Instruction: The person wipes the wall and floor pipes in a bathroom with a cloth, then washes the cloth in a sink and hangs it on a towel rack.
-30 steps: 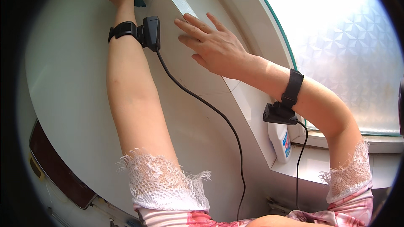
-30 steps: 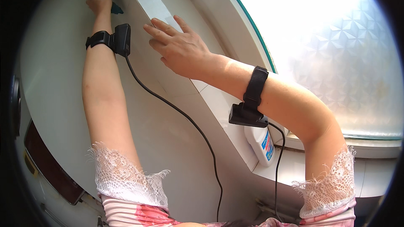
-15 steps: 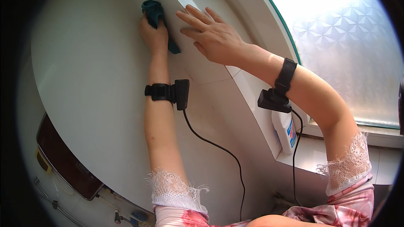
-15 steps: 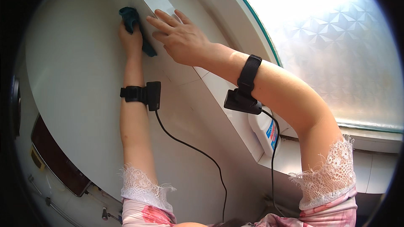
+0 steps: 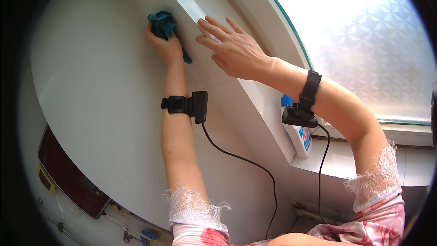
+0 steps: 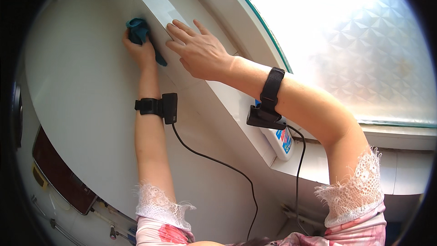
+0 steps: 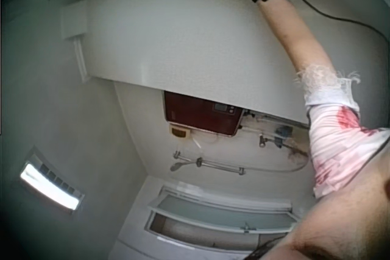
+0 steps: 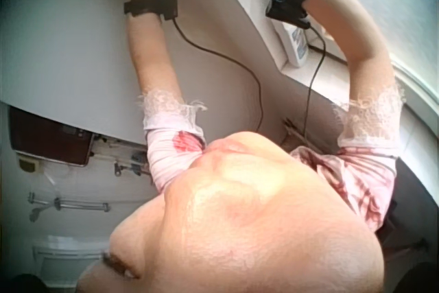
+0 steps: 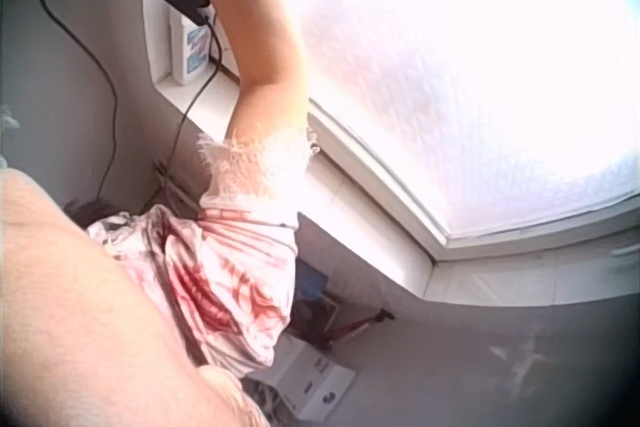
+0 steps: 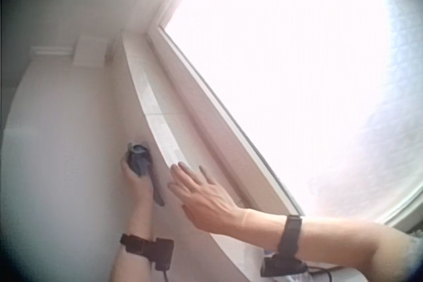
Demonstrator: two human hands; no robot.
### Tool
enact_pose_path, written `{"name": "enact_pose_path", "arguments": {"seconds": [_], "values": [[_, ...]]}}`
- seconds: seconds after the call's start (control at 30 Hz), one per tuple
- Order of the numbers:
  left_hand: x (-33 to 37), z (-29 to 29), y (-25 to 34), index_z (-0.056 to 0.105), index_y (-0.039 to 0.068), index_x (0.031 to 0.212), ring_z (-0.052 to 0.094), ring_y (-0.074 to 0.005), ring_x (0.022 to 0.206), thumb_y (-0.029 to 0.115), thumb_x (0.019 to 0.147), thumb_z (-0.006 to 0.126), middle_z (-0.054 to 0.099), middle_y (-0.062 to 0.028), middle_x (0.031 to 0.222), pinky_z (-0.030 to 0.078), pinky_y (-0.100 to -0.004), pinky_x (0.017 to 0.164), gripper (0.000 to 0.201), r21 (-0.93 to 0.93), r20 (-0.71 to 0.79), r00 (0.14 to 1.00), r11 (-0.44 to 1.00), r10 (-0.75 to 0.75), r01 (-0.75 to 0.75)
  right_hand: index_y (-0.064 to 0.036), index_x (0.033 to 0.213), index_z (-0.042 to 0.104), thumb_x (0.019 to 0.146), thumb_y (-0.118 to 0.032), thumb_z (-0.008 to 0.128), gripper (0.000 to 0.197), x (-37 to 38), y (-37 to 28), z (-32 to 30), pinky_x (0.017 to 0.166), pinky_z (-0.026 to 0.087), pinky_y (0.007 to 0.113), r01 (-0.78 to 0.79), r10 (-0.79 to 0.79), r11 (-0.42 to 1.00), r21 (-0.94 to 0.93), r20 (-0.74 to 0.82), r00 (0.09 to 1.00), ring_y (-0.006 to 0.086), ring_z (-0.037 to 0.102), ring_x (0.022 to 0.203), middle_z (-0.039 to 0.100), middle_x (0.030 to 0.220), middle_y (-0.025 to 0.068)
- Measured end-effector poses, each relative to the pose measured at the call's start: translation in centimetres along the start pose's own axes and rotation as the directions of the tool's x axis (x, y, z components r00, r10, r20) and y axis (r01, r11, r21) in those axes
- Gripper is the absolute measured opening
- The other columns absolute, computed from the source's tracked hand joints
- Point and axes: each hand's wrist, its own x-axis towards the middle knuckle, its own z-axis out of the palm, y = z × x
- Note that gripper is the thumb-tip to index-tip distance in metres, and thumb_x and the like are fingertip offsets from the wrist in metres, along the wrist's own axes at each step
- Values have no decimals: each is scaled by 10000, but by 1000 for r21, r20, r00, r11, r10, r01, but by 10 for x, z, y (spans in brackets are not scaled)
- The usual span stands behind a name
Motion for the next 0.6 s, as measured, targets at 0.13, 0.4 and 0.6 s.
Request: {"name": "enact_pose_path", "arguments": {"seconds": [0.13,0.4,0.6], "values": [[-15,1,-6,471,-29,1250,477,-334,1167,90,822,648,496,-192,1227,364,-391,1021,479,-82,-2,999,995,54,-54,-76,1271,475,819,-106,635,480,-28,-11,1,1131,250,489,-15,14,999,45,27,1000,276,248,1395,323,1466,140],[25,14,71,571,159,1234,484,-315,1151,51,819,643,520,-80,1282,428,-397,970,435,197,140,722,695,678,-691,-19,1217,502,804,-77,601,428,-72,-11,-1,1086,299,506,-86,85,995,59,20,996,322,308,1361,387,1399,194],[-10,44,93,702,156,1041,521,-224,1149,176,787,650,604,-34,1211,440,-376,947,260,291,674,490,411,553,-864,-23,994,631,854,-114,526,197,-92,12,-9,940,454,386,-175,174,984,-39,-25,984,309,544,1150,616,1100,167]]}}
